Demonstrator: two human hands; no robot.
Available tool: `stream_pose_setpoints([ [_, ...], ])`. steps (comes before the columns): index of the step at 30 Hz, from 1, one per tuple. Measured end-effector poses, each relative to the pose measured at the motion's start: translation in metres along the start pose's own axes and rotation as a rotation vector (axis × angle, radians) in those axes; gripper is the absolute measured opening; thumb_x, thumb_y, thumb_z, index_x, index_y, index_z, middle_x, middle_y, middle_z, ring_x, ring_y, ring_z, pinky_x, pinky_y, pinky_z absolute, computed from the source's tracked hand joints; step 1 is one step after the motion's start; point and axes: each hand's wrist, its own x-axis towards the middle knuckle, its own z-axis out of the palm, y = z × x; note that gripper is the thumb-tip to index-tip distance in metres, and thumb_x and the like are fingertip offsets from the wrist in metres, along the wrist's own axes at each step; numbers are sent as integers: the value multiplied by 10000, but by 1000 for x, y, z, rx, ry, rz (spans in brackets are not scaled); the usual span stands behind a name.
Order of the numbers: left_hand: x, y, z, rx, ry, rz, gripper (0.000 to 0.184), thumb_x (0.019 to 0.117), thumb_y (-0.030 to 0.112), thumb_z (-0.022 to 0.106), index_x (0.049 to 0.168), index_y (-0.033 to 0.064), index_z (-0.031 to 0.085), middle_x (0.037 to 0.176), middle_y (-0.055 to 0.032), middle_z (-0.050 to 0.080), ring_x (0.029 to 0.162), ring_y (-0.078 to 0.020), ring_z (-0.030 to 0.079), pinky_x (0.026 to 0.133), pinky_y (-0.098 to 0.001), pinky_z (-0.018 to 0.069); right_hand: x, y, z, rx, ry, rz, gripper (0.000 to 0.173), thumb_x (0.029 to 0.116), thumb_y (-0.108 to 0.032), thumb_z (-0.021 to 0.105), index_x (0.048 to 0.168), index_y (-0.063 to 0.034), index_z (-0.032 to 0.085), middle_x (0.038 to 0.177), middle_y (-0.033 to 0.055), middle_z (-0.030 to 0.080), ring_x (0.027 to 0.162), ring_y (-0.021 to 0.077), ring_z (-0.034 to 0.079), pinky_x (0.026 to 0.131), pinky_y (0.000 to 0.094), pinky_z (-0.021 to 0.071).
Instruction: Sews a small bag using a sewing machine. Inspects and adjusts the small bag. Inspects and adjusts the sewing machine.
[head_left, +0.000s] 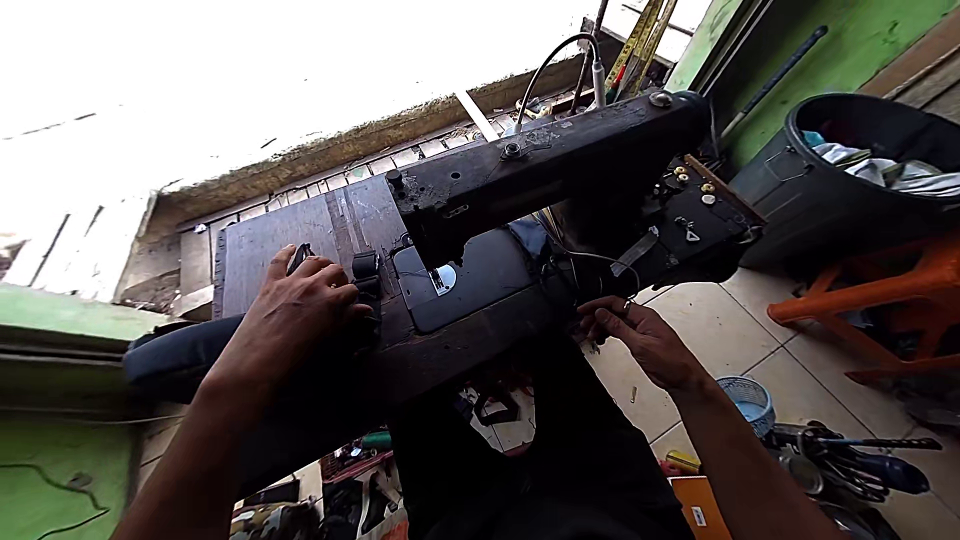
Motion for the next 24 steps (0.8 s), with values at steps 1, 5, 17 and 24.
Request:
stream_pose_setpoints([
  [1, 0, -2, 3, -4, -14, -18, 199, 899, 350, 791, 839, 161, 776, 972, -60, 724, 1131, -335, 647, 1092, -706, 334, 1, 1, 0, 8, 7, 4, 268, 1070, -148, 473, 1191, -23, 677, 974, 30, 731, 830, 111, 705, 792, 265, 600],
  [5, 4, -26, 10, -52, 63, 134, 350, 962, 440, 645, 738, 177, 698, 795, -2, 660, 873, -231, 674, 930, -548, 482, 7, -4, -3, 8, -4, -2, 257, 1068, -147, 487, 1176, -25, 685, 962, 26, 732, 822, 106, 703, 780, 260, 598],
  [17, 39, -67, 18, -370, 67, 4, 431, 1017, 531, 508, 886, 195, 744, 779, 55, 664, 724, -118, 660, 652, -407, 553, 109, -143, -115, -993, 416, -563, 254, 1032, -230, 628, 1208, -68, 714, 1080, 135, 733, 910, 233, 720, 847, 467, 590],
  [24, 54, -100, -30, -457, 310, -156, 399, 959, 587, 519, 931, 262, 750, 866, 148, 716, 811, -11, 688, 694, -348, 573, 253, -230, -142, -1000, -326, -5, 376, 1014, -133, 649, 1365, -19, 578, 1296, 170, 657, 1165, 243, 664, 1036, 401, 517],
])
